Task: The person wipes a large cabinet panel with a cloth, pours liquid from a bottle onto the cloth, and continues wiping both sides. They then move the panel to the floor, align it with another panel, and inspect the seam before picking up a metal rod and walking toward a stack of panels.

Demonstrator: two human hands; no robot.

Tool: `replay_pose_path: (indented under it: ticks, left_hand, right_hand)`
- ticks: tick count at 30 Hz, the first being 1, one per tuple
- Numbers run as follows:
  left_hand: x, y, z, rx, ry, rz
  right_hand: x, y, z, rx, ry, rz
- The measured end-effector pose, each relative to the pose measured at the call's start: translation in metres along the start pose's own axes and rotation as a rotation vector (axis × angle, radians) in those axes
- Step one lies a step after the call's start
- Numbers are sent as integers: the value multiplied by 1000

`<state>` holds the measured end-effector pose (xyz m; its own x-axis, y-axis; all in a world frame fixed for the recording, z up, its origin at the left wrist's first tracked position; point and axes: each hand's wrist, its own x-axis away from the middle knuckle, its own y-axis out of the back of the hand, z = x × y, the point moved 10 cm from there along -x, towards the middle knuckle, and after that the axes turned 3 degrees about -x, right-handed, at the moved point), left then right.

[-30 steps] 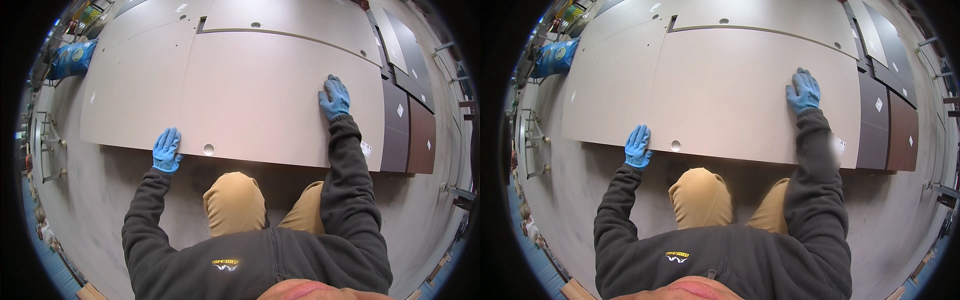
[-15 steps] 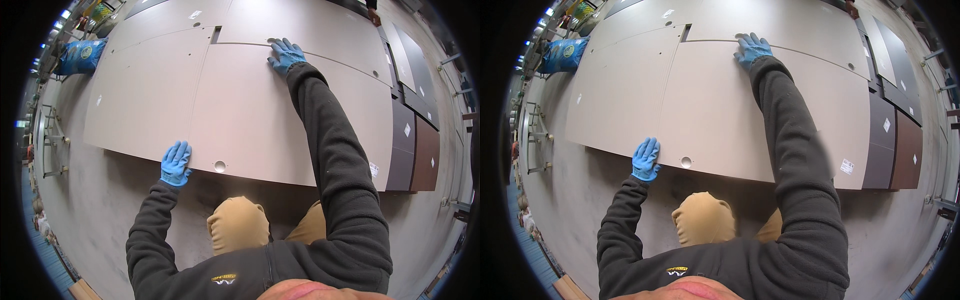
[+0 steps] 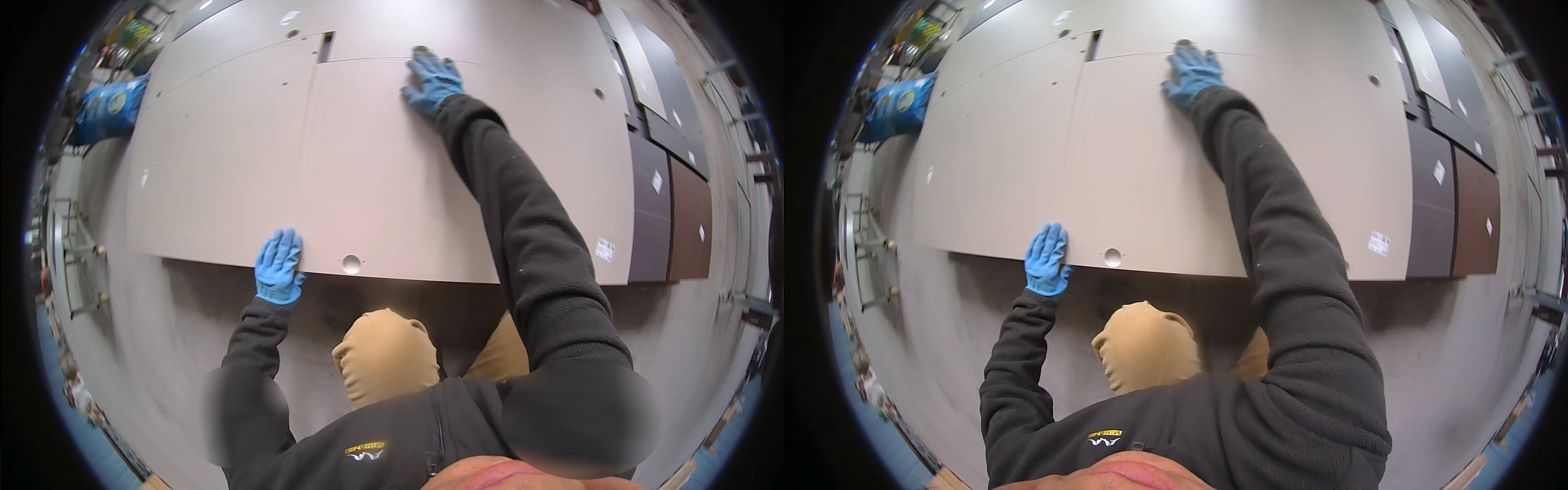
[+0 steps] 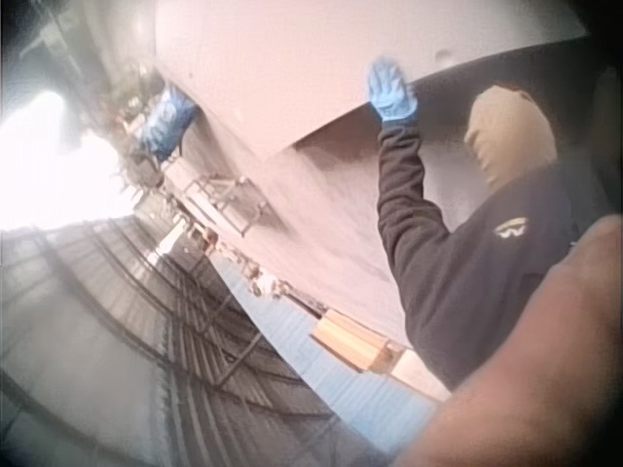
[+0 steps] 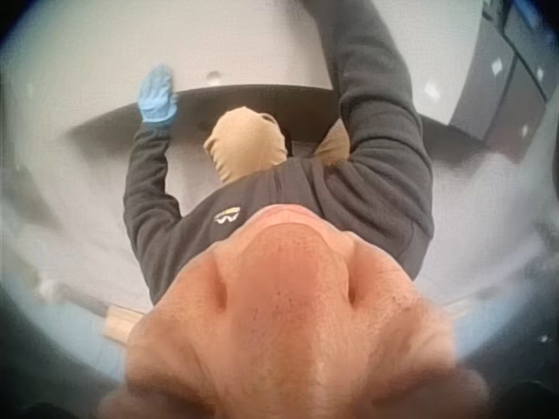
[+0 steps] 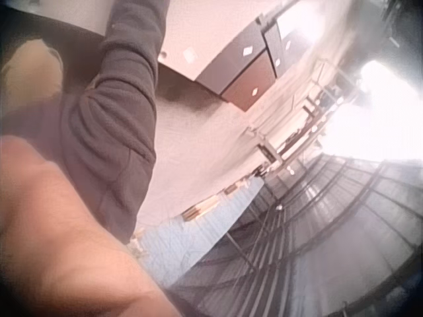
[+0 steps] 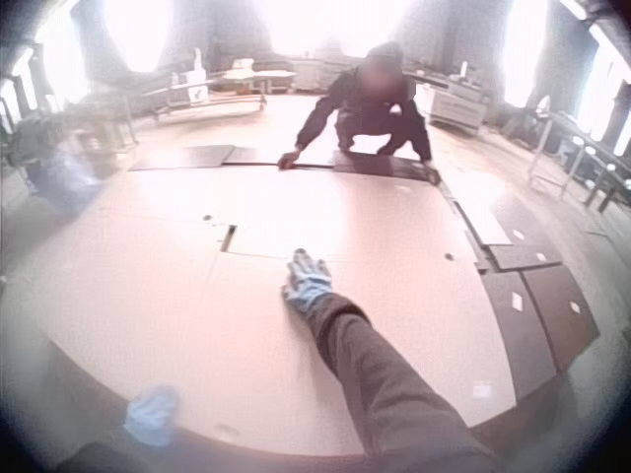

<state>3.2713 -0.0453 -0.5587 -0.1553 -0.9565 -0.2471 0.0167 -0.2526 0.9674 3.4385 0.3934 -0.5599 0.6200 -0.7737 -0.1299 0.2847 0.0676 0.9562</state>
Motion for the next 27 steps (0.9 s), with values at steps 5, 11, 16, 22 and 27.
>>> replay_pose_path:
  ticks: [5, 11, 16, 22, 27]
  left_hand:
    - [1, -3, -3, -21, -24, -11]
    - [1, -10, -5, -70, -49, 14]
    - [1, -12, -6, -59, -81, 27]
    - [2, -12, -13, -125, -147, 39]
    - [3, -15, -10, -141, -149, 54]
  right_hand:
    - [114, 30, 1, -133, 320, -206]
    - [352, 100, -106, -17, 505, 21]
    - [493, 162, -190, 144, 237, -28]
    - [524, 162, -230, 223, 187, -187]
    - [531, 152, -244, 227, 134, -158]
